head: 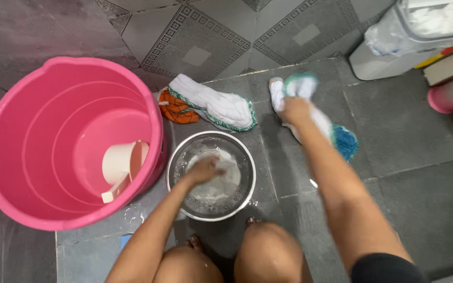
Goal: The person washes several patterned cloths by hand in a metal bowl filled with soapy water. They repeatedly submerge, scrub, and wring out each cloth, then place them on the floor. The person also uses a plastic scoop to transfer water between a pink basin and the metal bowl.
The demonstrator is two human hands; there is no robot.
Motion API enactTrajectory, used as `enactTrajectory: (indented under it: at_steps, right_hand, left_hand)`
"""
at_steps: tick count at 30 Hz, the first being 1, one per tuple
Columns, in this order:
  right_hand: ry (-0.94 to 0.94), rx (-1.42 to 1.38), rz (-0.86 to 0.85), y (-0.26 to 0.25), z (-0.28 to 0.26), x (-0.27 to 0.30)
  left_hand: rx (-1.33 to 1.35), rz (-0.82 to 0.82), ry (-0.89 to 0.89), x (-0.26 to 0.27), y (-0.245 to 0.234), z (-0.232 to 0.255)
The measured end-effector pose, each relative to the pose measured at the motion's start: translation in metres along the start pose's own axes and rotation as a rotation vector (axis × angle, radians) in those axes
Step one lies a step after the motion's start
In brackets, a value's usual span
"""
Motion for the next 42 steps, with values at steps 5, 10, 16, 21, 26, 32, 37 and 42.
enactTrajectory:
  at_steps: [5, 10, 16, 21, 26, 32, 37, 42]
  right_hand:
    - [0.285, -0.673, -0.272, 0.186, -0.061, -0.045]
    - [0.936, -1.567, 0.091, 0.257, -0.066, -0.040]
    - [1.211, -1.815, 0.085, 0.266, -0.054, -0.058]
    - [0.595, -1.377, 0.065, 0.191, -0.088, -0.092]
    - [-0.001, -1.936, 0.120, 0.008, -0.200, -0.064]
    - [-0.559, -1.677, -0.230, -0.198, -0.285, 0.029]
    - [-0.748, -1.059, -0.261, -0.307, -0.302, 0.113]
    - [-0.772, -0.752, -0.145, -0.289, -0.292, 0.154]
  left_hand:
    - [0.020, -0.086, 0.022, -0.018, 0.051, -0.059]
    - [0.061, -0.052, -0.058, -0.013, 0.053, -0.065]
    - [0.123, -0.110, -0.078, -0.011, 0.048, -0.062]
    - [0.158, 0.013, -0.036, -0.013, 0.019, -0.053]
    - [0.365, 0.251, 0.025, 0.016, -0.035, -0.034]
    - [0.423, 1.025, 0.469, 0.094, -0.123, 0.038]
    - [0.237, 1.310, 0.674, 0.149, -0.181, 0.098]
    - [0.394, 0.880, 0.675, 0.149, -0.182, 0.099]
Point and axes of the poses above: each hand's wrist, its own x-axis away from the middle knuckle, its own y-axis out of the palm, z = x × y, the point moved 2 cm from there along -x, towards the middle knuckle, and after that the axes turned 13 degrees about -x, right-handed, at the moved point
